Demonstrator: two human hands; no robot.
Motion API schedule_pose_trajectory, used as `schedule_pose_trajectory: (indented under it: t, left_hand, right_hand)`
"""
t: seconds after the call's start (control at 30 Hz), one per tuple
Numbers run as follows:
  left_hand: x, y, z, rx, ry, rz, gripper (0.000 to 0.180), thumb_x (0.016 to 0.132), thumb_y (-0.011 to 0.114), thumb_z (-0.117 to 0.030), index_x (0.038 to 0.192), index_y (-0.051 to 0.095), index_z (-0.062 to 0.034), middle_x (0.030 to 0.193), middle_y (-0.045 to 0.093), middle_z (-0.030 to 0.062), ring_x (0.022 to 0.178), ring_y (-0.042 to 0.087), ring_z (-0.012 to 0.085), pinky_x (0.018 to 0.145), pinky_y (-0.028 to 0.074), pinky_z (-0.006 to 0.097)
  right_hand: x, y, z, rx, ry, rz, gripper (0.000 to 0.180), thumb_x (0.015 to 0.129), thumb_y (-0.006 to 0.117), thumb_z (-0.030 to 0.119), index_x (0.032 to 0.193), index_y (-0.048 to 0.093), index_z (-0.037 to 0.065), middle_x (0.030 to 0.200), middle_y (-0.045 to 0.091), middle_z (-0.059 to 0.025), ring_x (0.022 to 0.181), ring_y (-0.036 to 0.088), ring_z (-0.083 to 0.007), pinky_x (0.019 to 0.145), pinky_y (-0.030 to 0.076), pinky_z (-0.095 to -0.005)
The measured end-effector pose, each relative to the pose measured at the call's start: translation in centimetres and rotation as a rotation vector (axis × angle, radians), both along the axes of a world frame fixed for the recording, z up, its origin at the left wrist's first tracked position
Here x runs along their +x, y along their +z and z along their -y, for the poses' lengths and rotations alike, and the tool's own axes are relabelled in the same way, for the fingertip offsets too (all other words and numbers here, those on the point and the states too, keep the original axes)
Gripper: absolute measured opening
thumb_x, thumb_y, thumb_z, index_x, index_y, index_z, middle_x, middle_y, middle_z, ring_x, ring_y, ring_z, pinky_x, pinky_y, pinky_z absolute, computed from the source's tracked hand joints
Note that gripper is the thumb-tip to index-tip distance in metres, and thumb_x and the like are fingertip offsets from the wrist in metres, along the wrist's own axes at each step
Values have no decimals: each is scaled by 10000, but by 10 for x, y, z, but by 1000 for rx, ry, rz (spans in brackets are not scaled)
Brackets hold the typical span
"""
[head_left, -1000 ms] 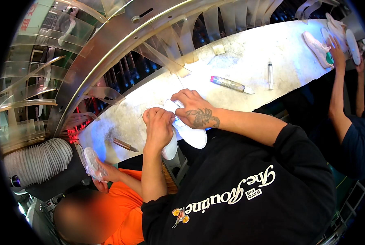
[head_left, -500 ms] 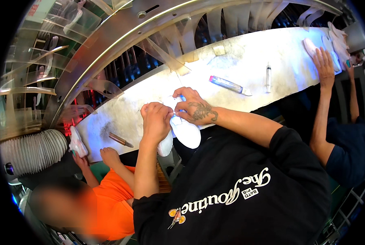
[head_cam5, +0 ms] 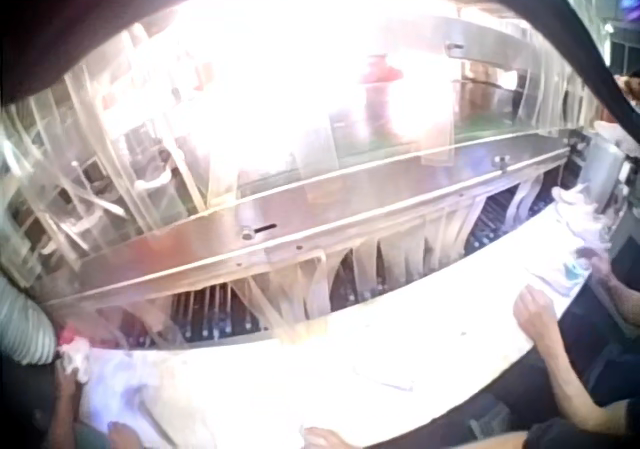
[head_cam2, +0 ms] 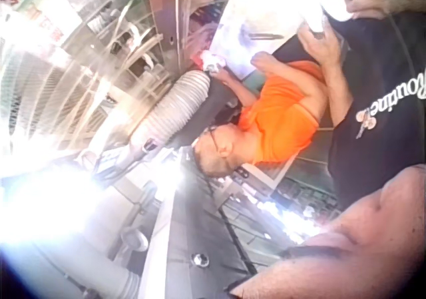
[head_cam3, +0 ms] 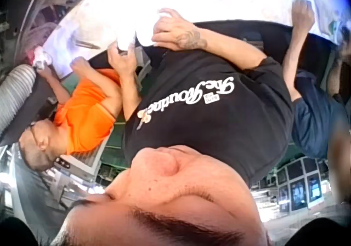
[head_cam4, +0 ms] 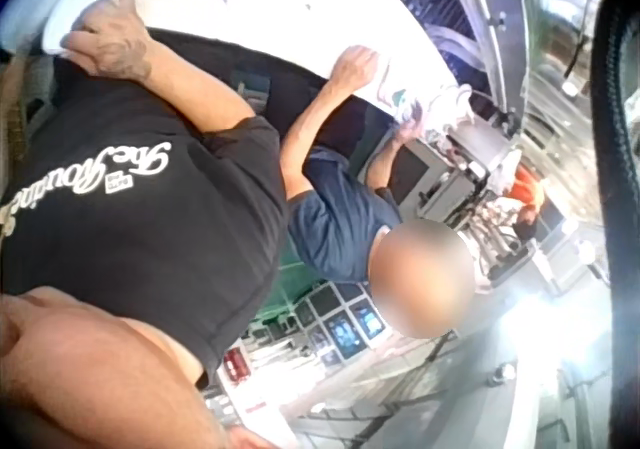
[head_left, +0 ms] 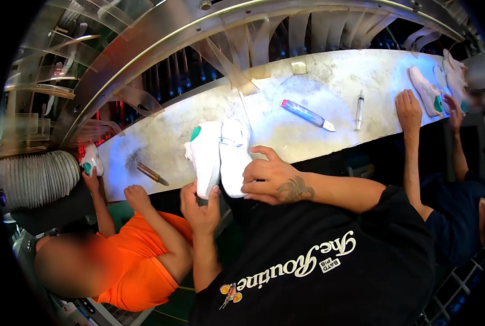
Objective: The person assembles white sneakers at a factory workstation. They pick up shoe uppers and soles, apply adhesive with a syringe, and press the components together. The person handles the shoes one at a time, rotating them to ensure the parts are aligned before placing them on the table.
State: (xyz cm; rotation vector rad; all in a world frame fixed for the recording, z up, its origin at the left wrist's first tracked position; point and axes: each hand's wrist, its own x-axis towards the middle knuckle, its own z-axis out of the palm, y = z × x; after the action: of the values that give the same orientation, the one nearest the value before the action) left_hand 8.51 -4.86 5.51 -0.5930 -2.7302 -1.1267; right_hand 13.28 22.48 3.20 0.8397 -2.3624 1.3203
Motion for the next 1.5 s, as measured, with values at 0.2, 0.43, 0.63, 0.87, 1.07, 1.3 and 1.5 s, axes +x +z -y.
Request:
schedule_pose_trajectory:
  t: [0.2,0.43,0.63,0.87,1.07,1.3,1.5]
  left_hand:
    - [1,63,-47,26,-286,-240,422,874,885,-48,1252,718,40,1135,764,223,897,753,352,752,611,399]
    - [28,59,-77,600,-327,549,434,982,675,118,1410,631,57,1579,571,254,1151,749,237,848,652,295]
    - [48,27,-76,837,-466,504,403,1065,606,32,1418,412,38,1668,434,328,1382,613,274,1108,534,373]
    - [70,20,-72,680,-565,441,244,1090,655,-87,1201,457,4,1695,387,341,1377,607,293,1078,539,384]
    - [81,8,-71,642,-524,325,203,1055,700,-41,1120,513,7,1645,476,320,1322,631,279,1019,557,360]
    - [83,-4,-66,700,-522,324,186,1045,698,3,1122,530,-17,1624,500,316,1341,619,283,1041,547,379]
    - [82,-2,-67,742,-520,341,199,1047,694,4,1122,510,-14,1607,503,329,1382,604,304,1078,538,397]
  right_hand:
    - [31,76,-16,-312,69,114,344,982,765,47,1320,735,-16,1059,651,-131,918,654,-284,821,555,-390]
    - [67,58,-6,-589,-171,438,233,1055,686,32,1276,660,-37,1178,613,-126,1014,609,-173,905,515,-311]
    - [77,43,3,-626,-309,328,226,1030,761,119,1223,677,36,1102,639,-99,913,619,-178,797,516,-309]
    - [95,46,7,-573,-350,314,175,1018,755,49,1177,692,11,1090,619,-94,870,566,-150,769,478,-291]
    - [102,29,8,-561,-317,252,154,999,762,11,1134,688,7,1056,614,-90,852,547,-146,749,456,-294]
    - [102,26,10,-530,-304,269,149,985,786,35,1086,677,27,1005,626,-80,799,558,-153,705,464,-300]
    - [98,36,7,-479,-325,304,134,980,805,97,1060,721,29,984,662,-69,825,632,-176,723,511,-308]
